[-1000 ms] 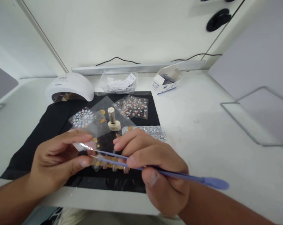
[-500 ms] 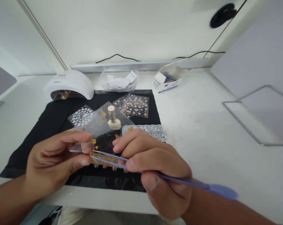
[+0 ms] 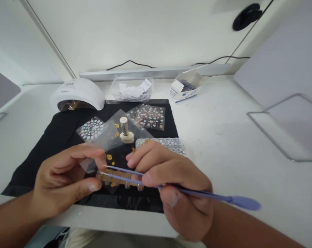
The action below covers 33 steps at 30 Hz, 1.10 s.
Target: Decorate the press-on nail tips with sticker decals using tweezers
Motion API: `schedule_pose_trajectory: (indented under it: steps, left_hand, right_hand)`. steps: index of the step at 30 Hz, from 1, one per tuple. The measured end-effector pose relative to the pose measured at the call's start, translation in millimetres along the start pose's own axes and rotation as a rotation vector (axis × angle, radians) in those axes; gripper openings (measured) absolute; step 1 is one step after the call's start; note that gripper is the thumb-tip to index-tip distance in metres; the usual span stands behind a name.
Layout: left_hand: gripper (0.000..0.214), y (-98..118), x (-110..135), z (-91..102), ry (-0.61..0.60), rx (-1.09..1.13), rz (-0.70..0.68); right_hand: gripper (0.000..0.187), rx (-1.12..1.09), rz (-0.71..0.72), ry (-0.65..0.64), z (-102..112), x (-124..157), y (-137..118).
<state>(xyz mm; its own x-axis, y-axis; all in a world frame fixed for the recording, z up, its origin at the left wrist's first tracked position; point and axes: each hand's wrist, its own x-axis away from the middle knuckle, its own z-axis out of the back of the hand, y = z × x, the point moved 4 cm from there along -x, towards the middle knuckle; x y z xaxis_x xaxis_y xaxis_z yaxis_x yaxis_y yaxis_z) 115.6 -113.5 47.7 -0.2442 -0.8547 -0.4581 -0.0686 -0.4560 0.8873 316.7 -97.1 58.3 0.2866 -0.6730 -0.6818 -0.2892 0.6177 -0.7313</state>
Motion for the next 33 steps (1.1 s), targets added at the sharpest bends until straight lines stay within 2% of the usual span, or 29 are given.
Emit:
schedule_pose_trajectory:
  steps: [5,9,17,22,27,33]
  left_hand:
    - [0.043,3.2,-2.3,3.4,0.078,0.027,0.028]
    - [0.042,4.3,-3.5,-0.4,0.076,0.044,0.063]
    - [0.030,-6.3,-0.5,1.5,0.137,0.159,0.164]
    - [0.044,-5.6,-0.7,-1.8,0.066,0.172,0.073]
    - [0.046,-5.1,1.0,-3.8,0.093,0.062,0.089]
    - [0.038,0.2,-0.4,-3.8,0.055,0.032,0.059]
  right_hand:
    - [0.022,-0.064,-0.038,0.037,1.3,-4.2,-1.1]
    - [0.023,-0.062,-0.031,0.019,2.1,-4.6,-1.1]
    - [0.024,-0.104,-0.027,0.021,-0.4,-2.7,0.6]
    - [0.025,-0.121,-0.005,0.073,-0.9,-1.9,4.3]
    - [0.025,-0.098,-0.019,-0.005,-0.8,-3.7,2.2]
    - [0.026,-0.077,-0.030,-0.078,-2.1,-1.8,0.8]
